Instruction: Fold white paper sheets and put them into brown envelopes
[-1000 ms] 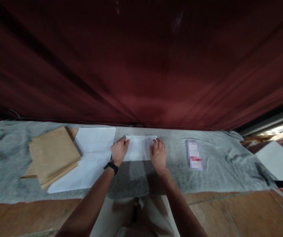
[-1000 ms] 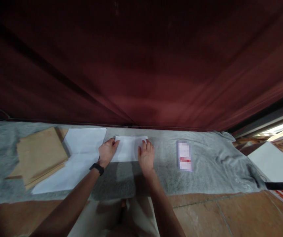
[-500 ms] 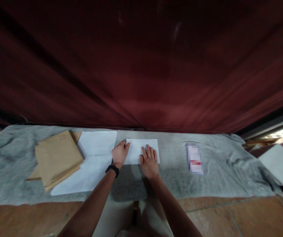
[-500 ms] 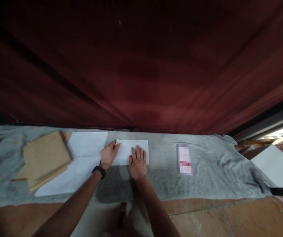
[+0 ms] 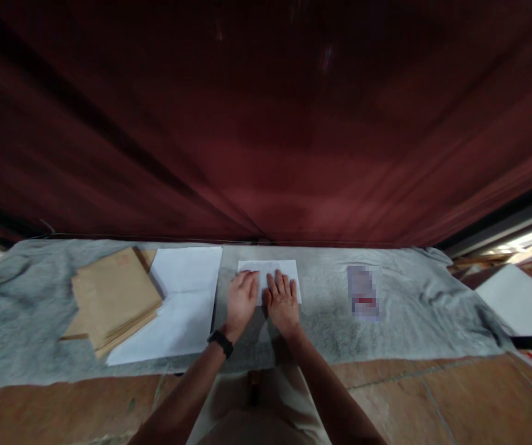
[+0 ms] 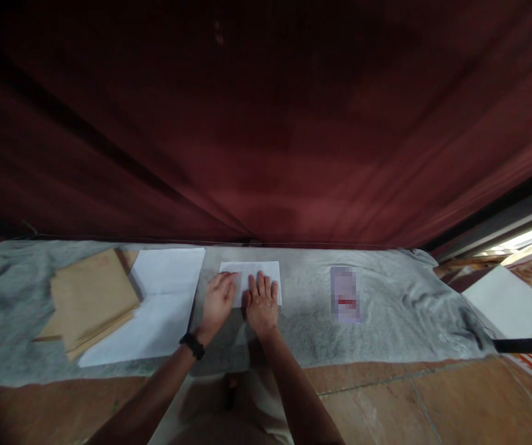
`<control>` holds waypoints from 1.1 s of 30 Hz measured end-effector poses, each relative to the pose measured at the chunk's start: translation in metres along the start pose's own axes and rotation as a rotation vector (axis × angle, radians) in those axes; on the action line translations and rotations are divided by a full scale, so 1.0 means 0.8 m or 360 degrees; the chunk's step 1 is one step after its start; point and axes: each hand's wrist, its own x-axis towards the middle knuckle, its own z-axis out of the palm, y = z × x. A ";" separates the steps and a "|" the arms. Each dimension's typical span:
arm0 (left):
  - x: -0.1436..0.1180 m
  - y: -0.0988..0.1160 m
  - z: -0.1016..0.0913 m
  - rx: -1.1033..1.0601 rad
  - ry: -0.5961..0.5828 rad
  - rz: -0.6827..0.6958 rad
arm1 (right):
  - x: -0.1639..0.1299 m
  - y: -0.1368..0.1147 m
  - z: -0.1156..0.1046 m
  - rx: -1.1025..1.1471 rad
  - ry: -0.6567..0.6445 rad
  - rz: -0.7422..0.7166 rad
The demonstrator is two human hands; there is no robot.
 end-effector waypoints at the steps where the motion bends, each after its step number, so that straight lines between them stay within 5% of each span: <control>1: -0.009 0.006 0.005 0.0039 -0.0056 0.0134 | 0.000 0.000 -0.001 0.0003 -0.0021 -0.0003; 6: -0.030 0.006 0.029 0.0262 -0.0260 0.0290 | 0.002 0.005 -0.001 0.0013 -0.0051 -0.0001; 19: -0.028 0.005 0.034 0.0353 -0.0313 0.0246 | 0.007 0.071 -0.014 -0.0105 0.0095 0.0213; 23: -0.027 0.004 0.033 0.0333 -0.0329 0.0262 | 0.026 0.044 -0.020 -0.0088 0.0138 0.0333; 28: -0.027 0.003 0.032 0.0394 -0.0381 0.0279 | 0.052 -0.006 -0.006 0.0096 -0.0003 -0.0008; 33: -0.029 0.005 0.032 0.0434 -0.0359 0.0302 | 0.053 0.004 0.004 0.0069 -0.0020 -0.0112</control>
